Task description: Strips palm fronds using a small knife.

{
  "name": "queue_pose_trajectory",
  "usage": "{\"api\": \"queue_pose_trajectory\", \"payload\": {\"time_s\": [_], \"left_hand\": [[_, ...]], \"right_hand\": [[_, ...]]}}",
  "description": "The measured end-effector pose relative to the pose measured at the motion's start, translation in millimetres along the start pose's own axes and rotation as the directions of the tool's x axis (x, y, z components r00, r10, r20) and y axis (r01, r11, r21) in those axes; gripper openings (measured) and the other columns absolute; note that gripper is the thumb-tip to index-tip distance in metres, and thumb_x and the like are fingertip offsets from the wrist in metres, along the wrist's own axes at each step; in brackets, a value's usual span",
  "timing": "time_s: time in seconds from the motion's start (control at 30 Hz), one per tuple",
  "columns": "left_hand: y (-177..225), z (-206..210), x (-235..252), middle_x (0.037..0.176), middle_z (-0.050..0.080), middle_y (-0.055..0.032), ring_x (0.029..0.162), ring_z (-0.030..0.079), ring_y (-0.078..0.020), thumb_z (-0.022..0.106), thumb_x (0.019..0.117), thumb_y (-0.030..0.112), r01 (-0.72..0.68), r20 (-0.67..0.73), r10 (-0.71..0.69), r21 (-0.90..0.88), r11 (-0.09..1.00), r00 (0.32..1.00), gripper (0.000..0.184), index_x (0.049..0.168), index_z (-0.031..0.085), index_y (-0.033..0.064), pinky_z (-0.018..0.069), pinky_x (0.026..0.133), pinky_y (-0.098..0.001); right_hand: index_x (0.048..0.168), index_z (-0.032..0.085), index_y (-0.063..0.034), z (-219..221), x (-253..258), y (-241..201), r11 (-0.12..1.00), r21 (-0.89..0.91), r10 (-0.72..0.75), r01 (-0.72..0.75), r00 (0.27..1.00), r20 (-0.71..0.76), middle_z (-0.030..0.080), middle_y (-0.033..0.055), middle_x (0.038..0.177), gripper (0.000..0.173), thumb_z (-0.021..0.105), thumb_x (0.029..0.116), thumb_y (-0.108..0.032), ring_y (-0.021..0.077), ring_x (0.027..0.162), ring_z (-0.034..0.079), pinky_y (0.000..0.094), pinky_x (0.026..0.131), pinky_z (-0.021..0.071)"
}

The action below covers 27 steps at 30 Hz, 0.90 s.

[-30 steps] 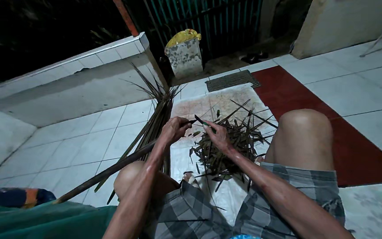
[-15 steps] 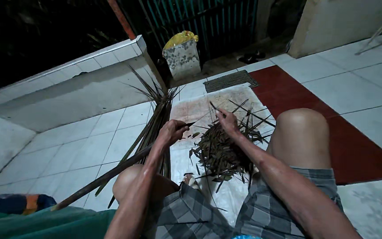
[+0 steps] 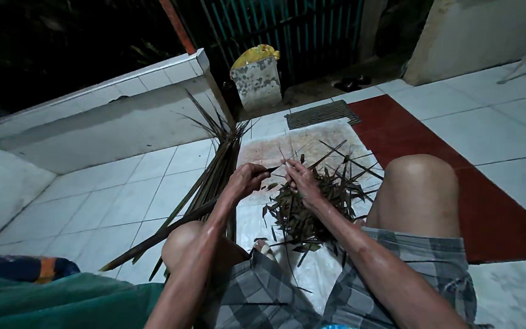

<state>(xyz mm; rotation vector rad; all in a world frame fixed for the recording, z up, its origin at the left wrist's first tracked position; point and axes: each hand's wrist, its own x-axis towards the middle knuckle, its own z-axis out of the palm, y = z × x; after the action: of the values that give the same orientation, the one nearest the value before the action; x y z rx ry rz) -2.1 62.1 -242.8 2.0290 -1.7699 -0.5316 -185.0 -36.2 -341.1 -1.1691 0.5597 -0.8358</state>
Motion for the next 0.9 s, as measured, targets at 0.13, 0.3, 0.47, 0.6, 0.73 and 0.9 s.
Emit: {"api": "queue_pose_trajectory", "payload": {"time_s": [0.13,0.3,0.47,0.6,0.73,0.9], "left_hand": [[4.5,-5.5,-5.7,0.075,0.071,-0.0044,0.055,0.063,-0.0151,0.061,0.1045,0.038,0.066,0.034,-0.063,-0.072,0.995,0.997,0.029,0.112,0.072,0.0129,0.0549,0.053,-0.0336],[0.0,-14.8,-13.5,0.08,0.073,-0.0077,0.055,0.066,-0.0166,0.067,0.1021,0.032,0.163,0.065,-0.154,-0.158,0.974,0.986,0.028,0.116,0.068,0.0074,0.0571,0.052,-0.0324],[3.2,-13.5,-15.3,0.071,0.071,-0.0047,0.054,0.06,-0.0169,0.063,0.1041,0.028,0.133,-0.077,-0.138,-0.062,0.989,0.988,0.023,0.097,0.075,0.0096,0.0513,0.056,-0.0378],[2.8,-9.0,-9.6,0.072,0.072,-0.0038,0.063,0.067,-0.0203,0.064,0.1033,0.028,0.154,-0.14,-0.145,0.053,0.987,0.979,0.022,0.097,0.077,0.0126,0.0564,0.068,-0.0478],[-15.0,-2.6,1.8,0.073,0.072,-0.002,0.068,0.069,-0.0198,0.06,0.104,0.032,0.141,-0.121,-0.127,0.115,0.983,0.984,0.025,0.095,0.076,0.0149,0.0577,0.071,-0.0503],[13.5,-10.0,-18.0,0.079,0.072,-0.0076,0.072,0.068,-0.0244,0.062,0.1045,0.025,0.139,-0.121,-0.129,0.08,0.987,0.984,0.021,0.1,0.076,0.0102,0.056,0.074,-0.0521]], "right_hand": [[0.138,0.062,-0.0186,2.3,1.9,-4.5,0.999,0.043,-0.005,0.006,1.0,-0.029,0.055,0.0002,0.073,0.037,0.056,0.1064,-0.038,0.0077,0.053,0.045,0.0219,0.049,0.0402],[0.138,0.062,-0.0208,-3.4,5.7,-17.0,0.999,0.036,-0.039,0.041,0.997,-0.062,0.055,-0.0009,0.075,0.035,0.053,0.1078,-0.036,0.0065,0.053,0.043,0.02,0.047,0.0367],[0.132,0.065,-0.0114,-3.4,-4.6,-19.4,0.901,-0.422,-0.144,0.103,0.987,-0.067,0.064,0.007,0.081,0.038,0.053,0.1079,-0.038,0.0166,0.063,0.056,0.0362,0.061,0.0499],[0.132,0.068,-0.0145,15.3,-19.4,-14.9,0.829,-0.541,-0.162,0.142,0.987,0.011,0.068,0.0057,0.082,0.036,0.054,0.1069,-0.037,0.016,0.067,0.061,0.0385,0.067,0.0542],[0.131,0.07,-0.0165,28.8,-26.9,-12.0,0.813,-0.555,-0.156,0.176,0.984,0.083,0.07,0.0055,0.087,0.036,0.054,0.1068,-0.039,0.015,0.071,0.064,0.0378,0.071,0.0553],[0.129,0.071,-0.0157,31.4,-30.6,-13.1,0.804,-0.567,-0.136,0.178,0.984,0.115,0.072,0.0069,0.093,0.037,0.054,0.1064,-0.038,0.0167,0.077,0.065,0.0407,0.076,0.0555]]}}
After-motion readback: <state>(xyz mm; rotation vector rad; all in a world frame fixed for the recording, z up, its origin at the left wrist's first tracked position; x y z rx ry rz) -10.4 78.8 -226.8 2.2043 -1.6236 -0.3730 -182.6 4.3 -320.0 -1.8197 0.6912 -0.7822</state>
